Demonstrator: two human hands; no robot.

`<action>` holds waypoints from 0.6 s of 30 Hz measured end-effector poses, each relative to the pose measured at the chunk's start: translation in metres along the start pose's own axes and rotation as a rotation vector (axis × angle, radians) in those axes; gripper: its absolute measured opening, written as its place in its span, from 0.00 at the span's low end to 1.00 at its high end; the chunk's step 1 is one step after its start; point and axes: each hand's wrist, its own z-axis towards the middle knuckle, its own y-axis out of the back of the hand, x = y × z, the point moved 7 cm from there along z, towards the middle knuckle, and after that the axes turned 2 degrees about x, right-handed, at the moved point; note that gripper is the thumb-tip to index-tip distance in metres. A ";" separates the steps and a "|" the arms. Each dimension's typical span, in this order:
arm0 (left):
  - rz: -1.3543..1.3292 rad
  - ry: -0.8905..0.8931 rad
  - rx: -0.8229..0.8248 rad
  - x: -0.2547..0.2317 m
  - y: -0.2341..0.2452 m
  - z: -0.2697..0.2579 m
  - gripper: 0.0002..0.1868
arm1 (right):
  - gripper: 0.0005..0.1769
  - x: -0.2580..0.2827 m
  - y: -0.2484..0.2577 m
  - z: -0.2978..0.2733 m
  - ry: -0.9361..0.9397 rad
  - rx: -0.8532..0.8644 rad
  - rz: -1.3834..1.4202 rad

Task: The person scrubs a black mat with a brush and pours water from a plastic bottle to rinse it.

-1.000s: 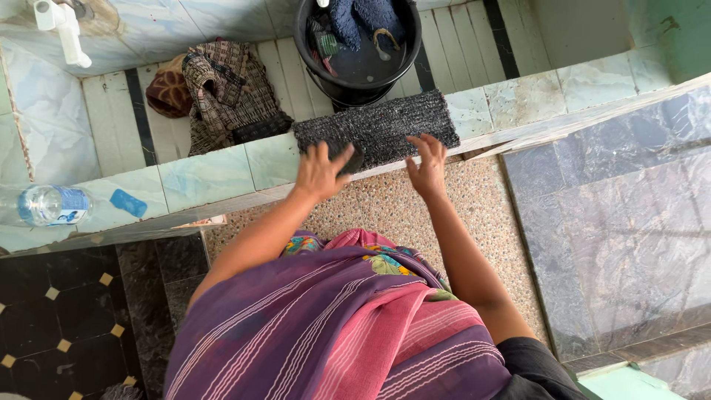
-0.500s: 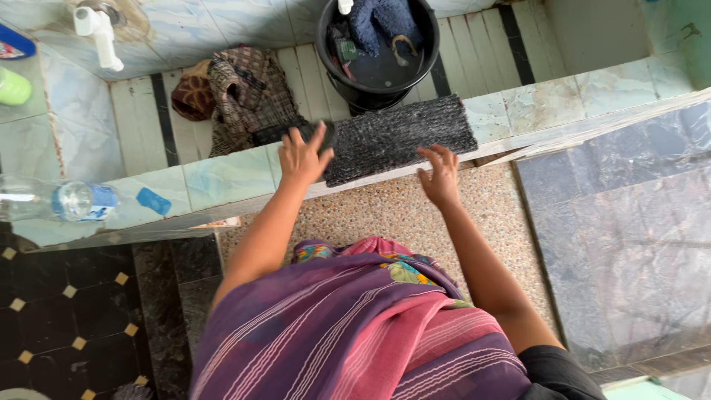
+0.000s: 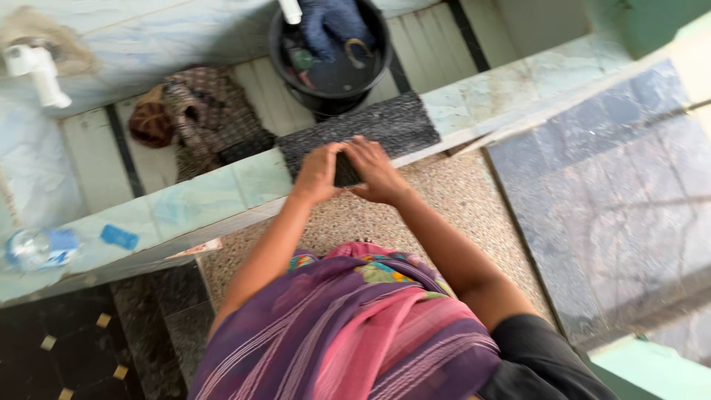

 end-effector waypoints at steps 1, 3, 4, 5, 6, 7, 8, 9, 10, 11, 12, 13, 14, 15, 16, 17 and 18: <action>-0.042 -0.062 -0.067 0.000 0.010 0.004 0.58 | 0.60 0.006 0.003 0.006 0.015 -0.040 -0.005; -0.087 -0.129 -0.139 0.002 0.022 0.006 0.58 | 0.58 0.006 -0.003 0.019 -0.086 0.071 -0.057; -0.090 -0.100 -0.160 0.007 0.025 0.004 0.59 | 0.57 0.003 -0.011 0.025 -0.175 0.182 -0.098; -0.092 -0.071 -0.181 0.011 0.028 0.004 0.59 | 0.57 0.006 -0.012 0.030 -0.178 0.181 -0.102; -0.093 -0.074 -0.182 0.013 0.030 0.003 0.59 | 0.58 0.014 -0.008 0.034 -0.111 0.091 -0.113; -0.067 -0.099 -0.161 0.011 0.029 0.004 0.59 | 0.60 0.022 -0.005 0.038 -0.043 0.002 -0.125; -0.042 -0.124 -0.140 0.008 0.028 0.005 0.58 | 0.60 0.023 -0.008 0.041 -0.045 0.002 -0.128; -0.045 -0.127 -0.141 0.008 0.031 0.005 0.58 | 0.60 0.021 -0.012 0.044 -0.087 0.017 -0.062; -0.050 -0.122 -0.180 0.009 0.037 0.003 0.59 | 0.60 0.017 -0.015 0.045 -0.133 0.034 0.004; -0.056 -0.117 -0.218 0.009 0.039 0.001 0.59 | 0.60 0.015 -0.016 0.046 -0.139 0.035 -0.001; -0.065 -0.121 -0.219 0.008 0.035 -0.001 0.59 | 0.59 0.000 -0.022 0.044 -0.316 0.121 -0.039; 0.010 0.028 -0.292 0.018 0.035 -0.007 0.54 | 0.59 -0.015 -0.026 0.039 -0.493 0.206 -0.077; 0.089 0.179 -0.366 0.030 0.033 -0.016 0.48 | 0.59 -0.021 -0.027 0.038 -0.496 0.209 -0.082; 0.083 0.179 -0.368 0.032 0.022 -0.021 0.48 | 0.56 -0.030 -0.030 0.034 -0.555 0.232 -0.072; 0.142 0.308 -0.274 0.043 0.002 -0.026 0.35 | 0.53 -0.039 -0.036 0.034 -0.608 0.254 -0.058; 0.200 0.435 -0.178 0.056 -0.018 -0.028 0.21 | 0.53 -0.041 -0.044 0.035 -0.605 0.255 -0.062; 0.201 0.441 -0.182 0.062 -0.032 -0.028 0.21 | 0.48 -0.028 -0.040 0.043 -0.407 0.028 -0.159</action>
